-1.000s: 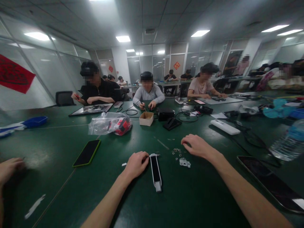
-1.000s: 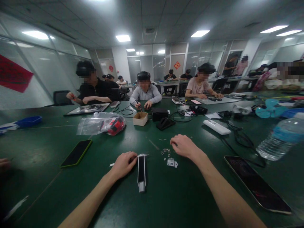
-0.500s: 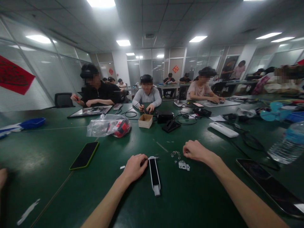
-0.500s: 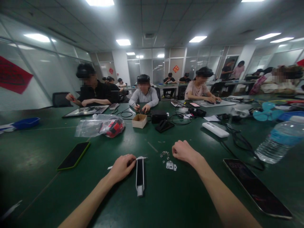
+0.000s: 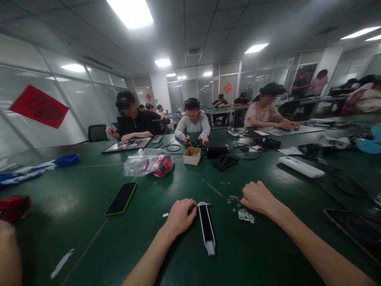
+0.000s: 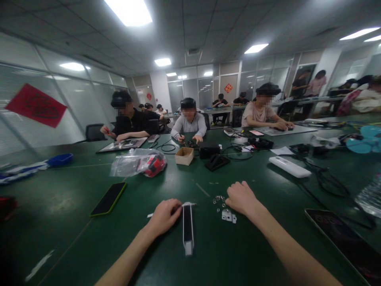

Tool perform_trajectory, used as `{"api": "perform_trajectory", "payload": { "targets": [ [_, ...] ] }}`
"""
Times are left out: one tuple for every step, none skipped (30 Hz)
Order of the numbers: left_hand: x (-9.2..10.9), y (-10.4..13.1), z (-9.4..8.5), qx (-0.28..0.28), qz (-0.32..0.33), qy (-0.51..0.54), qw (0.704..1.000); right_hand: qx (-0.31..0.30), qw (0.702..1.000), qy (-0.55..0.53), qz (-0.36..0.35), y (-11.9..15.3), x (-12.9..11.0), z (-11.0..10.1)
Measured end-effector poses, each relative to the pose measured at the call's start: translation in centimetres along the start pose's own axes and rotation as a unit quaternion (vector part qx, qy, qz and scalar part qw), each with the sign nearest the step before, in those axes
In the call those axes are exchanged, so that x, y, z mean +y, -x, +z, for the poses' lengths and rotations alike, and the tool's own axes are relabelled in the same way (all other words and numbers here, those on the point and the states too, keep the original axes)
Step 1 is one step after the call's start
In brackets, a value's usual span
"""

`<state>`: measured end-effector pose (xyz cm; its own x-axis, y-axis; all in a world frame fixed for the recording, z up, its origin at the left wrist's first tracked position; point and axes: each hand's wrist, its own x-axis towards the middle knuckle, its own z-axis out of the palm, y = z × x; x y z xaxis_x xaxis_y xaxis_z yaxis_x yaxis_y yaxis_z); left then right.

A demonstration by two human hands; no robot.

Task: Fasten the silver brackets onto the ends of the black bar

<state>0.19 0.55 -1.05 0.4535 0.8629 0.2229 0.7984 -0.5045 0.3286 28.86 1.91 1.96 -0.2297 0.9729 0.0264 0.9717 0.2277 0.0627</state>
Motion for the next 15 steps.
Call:
{"api": "perform_trajectory", "payload": {
  "targets": [
    [0.0,0.0,0.0,0.000,-0.001,-0.002,1.000,0.002,1.000,0.001,0.000,0.0,0.0,0.1],
    [0.0,0.0,0.0,0.000,-0.001,-0.004,1.000,0.003,1.000,0.001,0.002,-0.1,0.1,0.2],
    [0.1,0.0,0.0,0.000,0.000,-0.006,1.000,0.002,1.000,0.003,0.002,-0.1,0.2,0.3],
    [0.1,0.0,0.0,-0.001,0.000,-0.008,1.000,0.001,1.000,0.006,0.002,-0.2,0.3,0.4],
    [0.1,0.1,0.0,-0.001,-0.001,-0.011,1.000,0.000,1.000,0.011,0.004,-0.2,0.4,0.5],
    [0.2,0.1,0.0,-0.001,-0.002,-0.012,1.000,0.000,1.000,0.012,0.004,-0.3,0.5,0.6],
    [0.2,0.1,0.0,-0.001,-0.005,-0.013,1.000,0.003,1.000,0.008,0.005,-0.3,0.5,0.6],
    [0.3,0.1,0.0,0.000,-0.008,-0.012,1.000,0.007,1.000,-0.002,0.005,-0.4,0.4,0.6],
    [0.3,0.1,-0.1,0.001,-0.011,-0.009,1.000,0.014,1.000,-0.015,0.005,-0.4,0.3,0.5],
    [0.3,0.1,-0.1,0.002,-0.014,-0.006,1.000,0.025,0.999,-0.030,0.003,-0.4,0.0,0.5],
    [0.4,0.1,-0.2,0.003,-0.016,-0.003,1.000,0.039,0.998,-0.046,-0.004,-0.3,-0.4,0.4],
    [0.4,0.1,-0.2,0.004,-0.018,0.000,1.000,0.060,0.996,-0.061,-0.015,-0.2,-0.9,0.4],
    [0.5,0.2,-0.3,0.009,-0.019,0.003,1.000,0.085,0.993,-0.078,-0.031,-0.1,-1.6,0.3],
    [0.5,0.2,-0.4,0.016,-0.020,0.003,1.000,0.117,0.987,-0.099,-0.051,0.1,-2.4,0.4],
    [0.6,0.2,-0.5,0.027,-0.020,0.001,0.999,0.150,0.978,-0.125,-0.075,0.3,-3.4,0.4]
  ]
}}
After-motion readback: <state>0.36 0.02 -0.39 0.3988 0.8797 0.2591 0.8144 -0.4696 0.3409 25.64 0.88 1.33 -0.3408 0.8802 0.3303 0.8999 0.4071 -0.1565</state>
